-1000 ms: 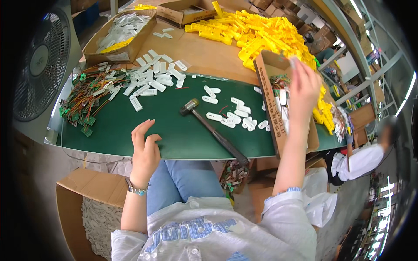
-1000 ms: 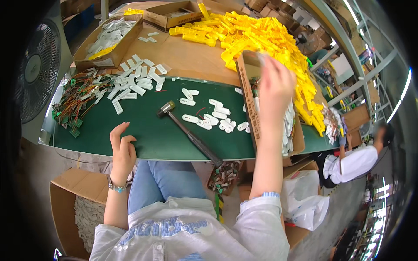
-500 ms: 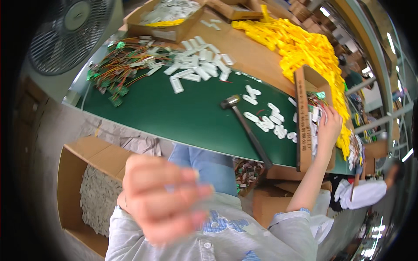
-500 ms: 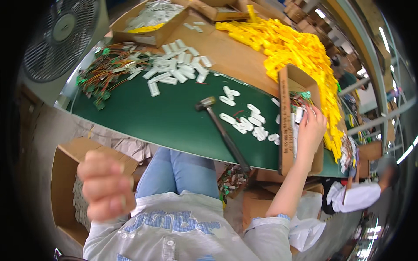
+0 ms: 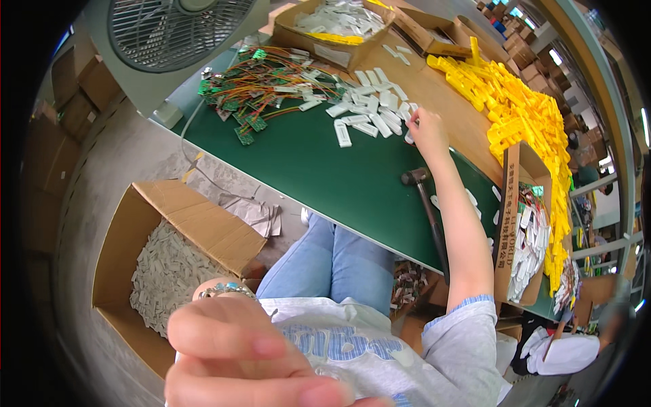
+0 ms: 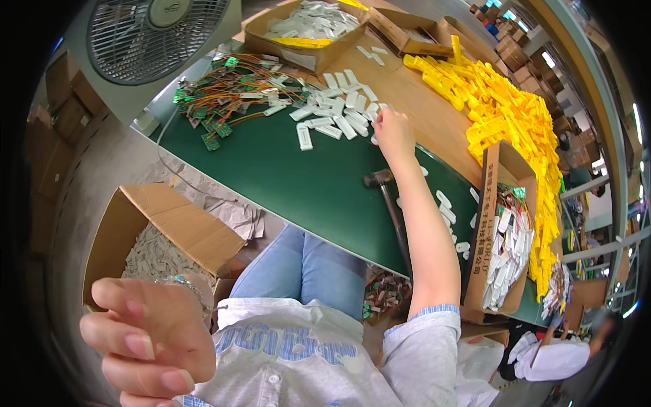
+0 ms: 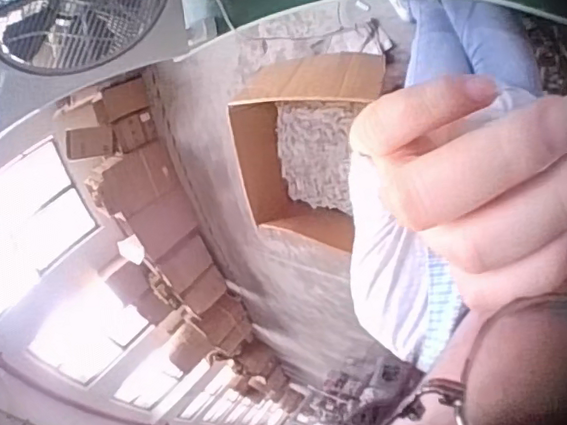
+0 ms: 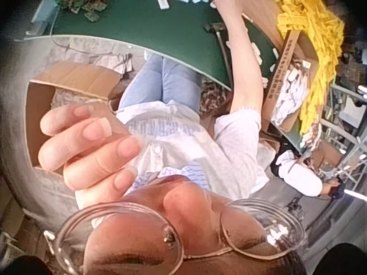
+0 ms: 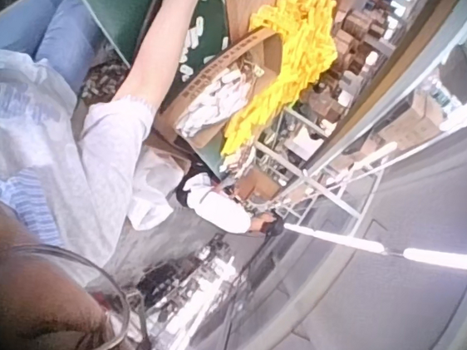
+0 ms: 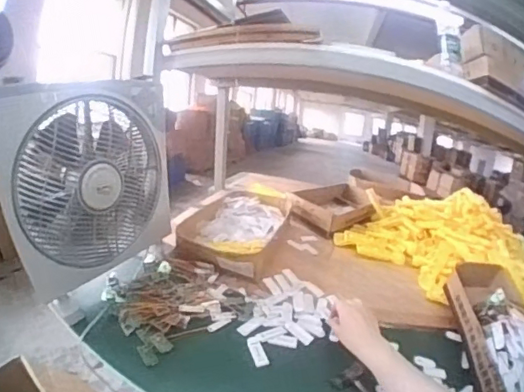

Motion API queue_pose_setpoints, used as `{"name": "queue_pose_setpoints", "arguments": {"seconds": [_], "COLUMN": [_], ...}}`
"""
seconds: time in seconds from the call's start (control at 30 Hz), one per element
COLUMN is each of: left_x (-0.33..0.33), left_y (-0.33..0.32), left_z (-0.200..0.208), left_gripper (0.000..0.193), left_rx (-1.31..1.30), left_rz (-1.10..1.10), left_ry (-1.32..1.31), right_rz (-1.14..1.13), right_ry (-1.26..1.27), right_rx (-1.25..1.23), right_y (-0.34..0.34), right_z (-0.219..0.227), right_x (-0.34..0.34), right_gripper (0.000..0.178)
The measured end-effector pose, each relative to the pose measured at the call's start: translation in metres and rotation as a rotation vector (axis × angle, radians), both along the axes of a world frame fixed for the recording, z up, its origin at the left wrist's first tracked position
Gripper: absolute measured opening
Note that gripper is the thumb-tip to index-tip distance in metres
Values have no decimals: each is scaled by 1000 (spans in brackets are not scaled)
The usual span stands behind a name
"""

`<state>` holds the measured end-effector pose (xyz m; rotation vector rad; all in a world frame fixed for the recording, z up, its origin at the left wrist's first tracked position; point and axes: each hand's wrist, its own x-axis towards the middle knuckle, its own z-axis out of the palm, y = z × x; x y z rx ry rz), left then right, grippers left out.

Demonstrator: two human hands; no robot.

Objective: The person assembles circuit boards, wiring harnesses, and adhesive strips onto plastic fixtures by hand, using a small hammer to secure components.

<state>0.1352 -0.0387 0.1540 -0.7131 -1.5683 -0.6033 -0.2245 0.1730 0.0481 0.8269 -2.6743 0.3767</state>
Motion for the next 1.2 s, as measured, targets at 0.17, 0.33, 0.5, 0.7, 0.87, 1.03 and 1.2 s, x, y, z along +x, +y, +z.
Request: {"name": "queue_pose_setpoints", "arguments": {"seconds": [0.17, 0.33, 0.5, 0.7, 0.87, 1.03, 1.2], "left_x": [-4, -47, -120, -142, -142, -139, -135], "left_y": [10, 2, -8, -6, 13, 29, 29], "left_z": [4, -16, -75, -128, -131, -138, -133], "left_gripper": [26, 28, 27, 20, 26, 29, 25], "left_rx": [-41, 139, 113, 104, -24, -94, -143], "left_rz": [81, 225, 246, 342, 7, -60, -120], "left_ry": [1, -182, -483, -743, -841, -907, -927], "right_rz": [-40, 210, 326, 324, 287, 282, 272], "right_ry": [53, -151, -208, -138, -262, -250, -284], "right_rx": [-89, -362, -256, -213, -381, -413, -458], "right_y": [-3, -3, 19, 26, 24, 21, 22], "right_z": [-6, 22, 30, 11, -8, -11, -17], "right_x": [6, 67, 133, 179, 188, 191, 194], "right_gripper": [18, 25, 34, 42, 43, 39, 37]}}
